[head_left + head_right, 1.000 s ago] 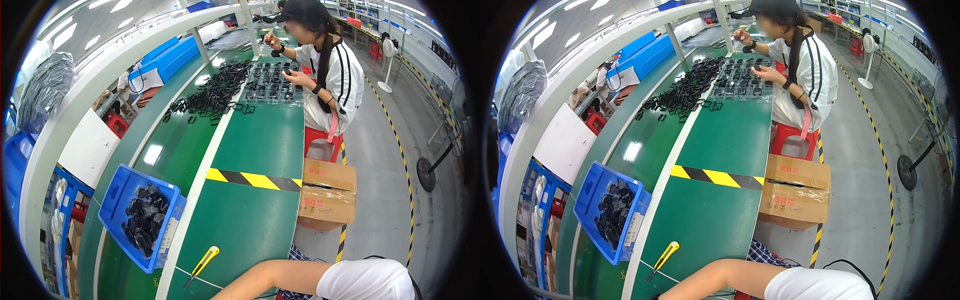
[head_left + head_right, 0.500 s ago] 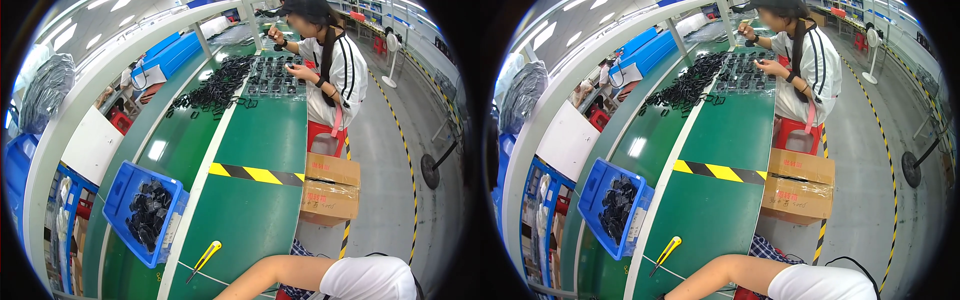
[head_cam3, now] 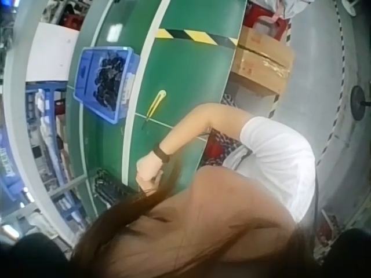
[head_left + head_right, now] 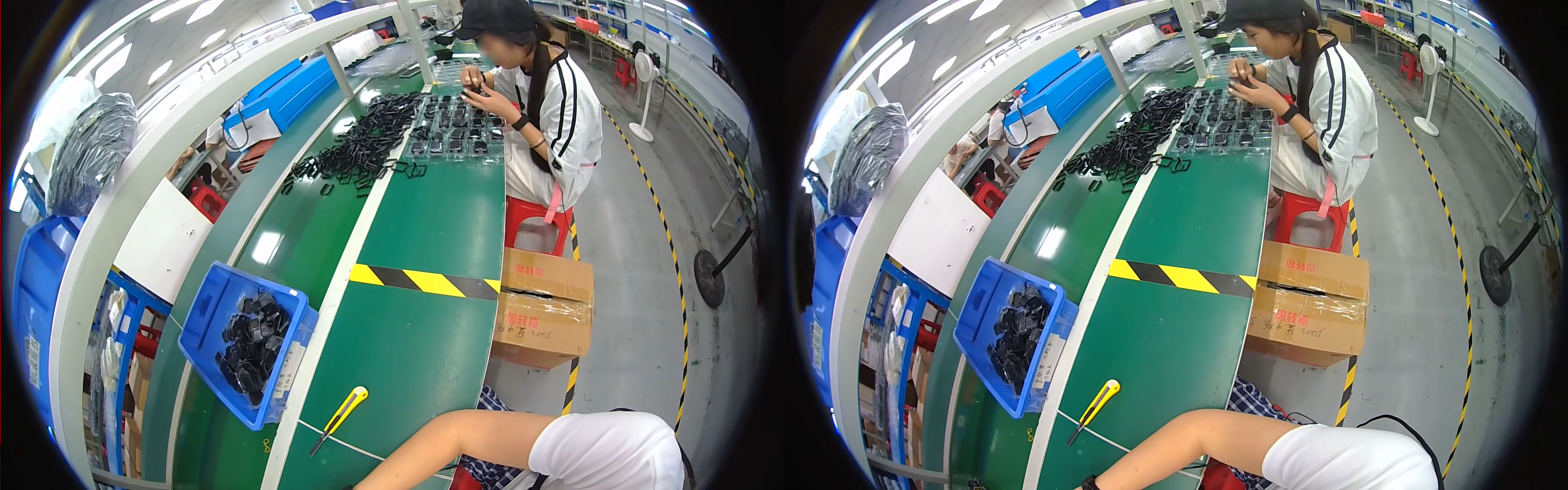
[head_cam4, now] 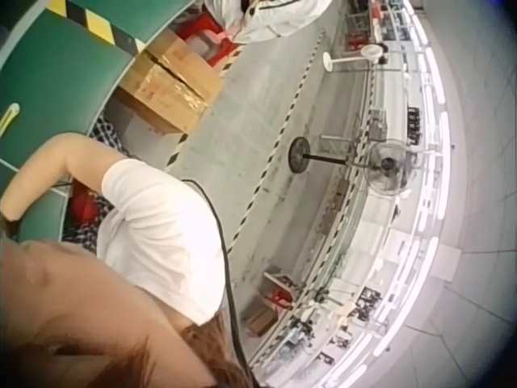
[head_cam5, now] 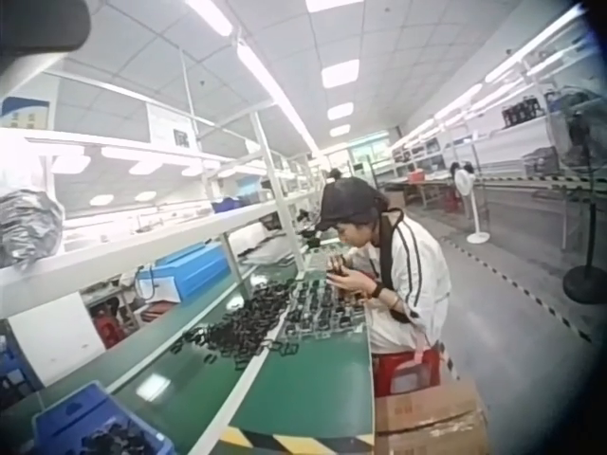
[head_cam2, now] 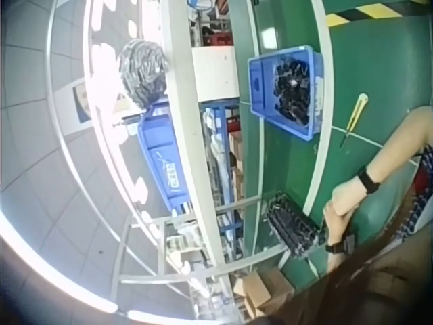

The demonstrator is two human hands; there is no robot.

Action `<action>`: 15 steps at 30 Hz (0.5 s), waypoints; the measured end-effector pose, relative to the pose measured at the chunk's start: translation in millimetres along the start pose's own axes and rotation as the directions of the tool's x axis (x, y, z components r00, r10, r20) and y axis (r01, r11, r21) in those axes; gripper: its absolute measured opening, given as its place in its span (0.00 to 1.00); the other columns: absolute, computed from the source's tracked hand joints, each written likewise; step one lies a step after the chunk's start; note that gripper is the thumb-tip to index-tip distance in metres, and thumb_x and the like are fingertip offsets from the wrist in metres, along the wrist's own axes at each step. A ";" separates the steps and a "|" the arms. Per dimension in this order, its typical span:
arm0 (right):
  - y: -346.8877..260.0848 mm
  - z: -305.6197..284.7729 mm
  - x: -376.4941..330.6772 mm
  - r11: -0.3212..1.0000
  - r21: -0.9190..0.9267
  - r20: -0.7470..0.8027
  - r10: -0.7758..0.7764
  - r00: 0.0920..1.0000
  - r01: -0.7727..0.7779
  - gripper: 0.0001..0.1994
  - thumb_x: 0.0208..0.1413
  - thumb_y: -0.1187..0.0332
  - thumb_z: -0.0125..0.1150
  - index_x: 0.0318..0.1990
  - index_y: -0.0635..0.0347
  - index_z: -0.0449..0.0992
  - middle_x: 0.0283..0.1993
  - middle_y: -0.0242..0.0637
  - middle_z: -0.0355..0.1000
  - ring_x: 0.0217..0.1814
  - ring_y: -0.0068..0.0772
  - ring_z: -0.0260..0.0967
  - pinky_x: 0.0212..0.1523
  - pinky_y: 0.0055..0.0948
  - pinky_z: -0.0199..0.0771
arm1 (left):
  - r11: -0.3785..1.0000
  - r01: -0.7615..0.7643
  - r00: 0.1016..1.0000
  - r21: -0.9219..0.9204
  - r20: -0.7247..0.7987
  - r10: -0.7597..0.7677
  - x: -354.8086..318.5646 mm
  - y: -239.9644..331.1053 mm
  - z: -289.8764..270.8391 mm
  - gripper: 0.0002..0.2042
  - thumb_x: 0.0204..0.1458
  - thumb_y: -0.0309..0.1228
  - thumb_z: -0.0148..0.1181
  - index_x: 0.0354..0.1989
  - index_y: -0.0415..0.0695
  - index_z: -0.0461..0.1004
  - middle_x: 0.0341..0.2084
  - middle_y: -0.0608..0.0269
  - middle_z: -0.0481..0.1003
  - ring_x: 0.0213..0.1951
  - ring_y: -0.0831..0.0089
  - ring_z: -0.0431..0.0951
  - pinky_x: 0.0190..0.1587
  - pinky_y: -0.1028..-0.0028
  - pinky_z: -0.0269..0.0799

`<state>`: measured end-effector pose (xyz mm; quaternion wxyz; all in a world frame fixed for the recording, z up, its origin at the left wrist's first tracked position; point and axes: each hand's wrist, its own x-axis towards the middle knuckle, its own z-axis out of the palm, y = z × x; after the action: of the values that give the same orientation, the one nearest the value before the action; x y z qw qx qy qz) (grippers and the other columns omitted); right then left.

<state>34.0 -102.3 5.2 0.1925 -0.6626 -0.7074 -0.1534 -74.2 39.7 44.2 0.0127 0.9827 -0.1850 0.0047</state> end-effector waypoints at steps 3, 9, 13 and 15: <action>-13.9 10.1 22.8 0.965 -0.255 0.345 0.035 0.938 0.058 0.21 0.49 0.36 0.65 0.26 0.42 0.80 0.24 0.28 0.75 0.31 0.31 0.73 0.32 0.34 0.72 | 0.995 -0.065 0.998 0.072 0.015 0.064 -6.7 -13.2 10.3 0.32 0.47 0.48 0.74 0.51 0.34 0.74 0.48 0.42 0.74 0.50 0.42 0.72 0.53 0.53 0.65; 2.7 4.2 -0.1 0.991 -0.111 0.292 -0.038 0.956 0.073 0.22 0.52 0.38 0.63 0.28 0.48 0.81 0.26 0.33 0.76 0.32 0.34 0.74 0.33 0.35 0.73 | 0.998 -0.015 1.000 -0.057 0.014 0.016 4.5 1.1 -3.2 0.31 0.48 0.46 0.74 0.52 0.34 0.74 0.48 0.42 0.74 0.50 0.42 0.72 0.53 0.52 0.65; 12.2 -4.6 -17.1 0.991 0.110 0.104 -0.090 0.990 0.079 0.21 0.56 0.44 0.61 0.29 0.54 0.82 0.27 0.38 0.78 0.32 0.38 0.75 0.33 0.38 0.75 | 1.000 -0.006 1.000 0.003 0.024 0.006 5.4 3.9 -5.8 0.31 0.50 0.45 0.73 0.54 0.34 0.73 0.47 0.43 0.75 0.50 0.44 0.73 0.53 0.54 0.66; 13.5 -6.3 -19.5 0.971 0.218 0.007 -0.105 0.994 0.101 0.21 0.58 0.48 0.60 0.29 0.58 0.82 0.28 0.41 0.78 0.31 0.41 0.76 0.33 0.39 0.75 | 1.000 0.013 0.999 0.012 0.045 -0.014 3.8 0.2 -1.8 0.30 0.51 0.40 0.74 0.57 0.34 0.71 0.47 0.48 0.77 0.50 0.49 0.75 0.54 0.56 0.69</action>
<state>48.9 -121.4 1.0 0.2490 -0.6013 -0.7551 -0.0790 -70.8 38.2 46.1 0.0027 0.9838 -0.1784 -0.0167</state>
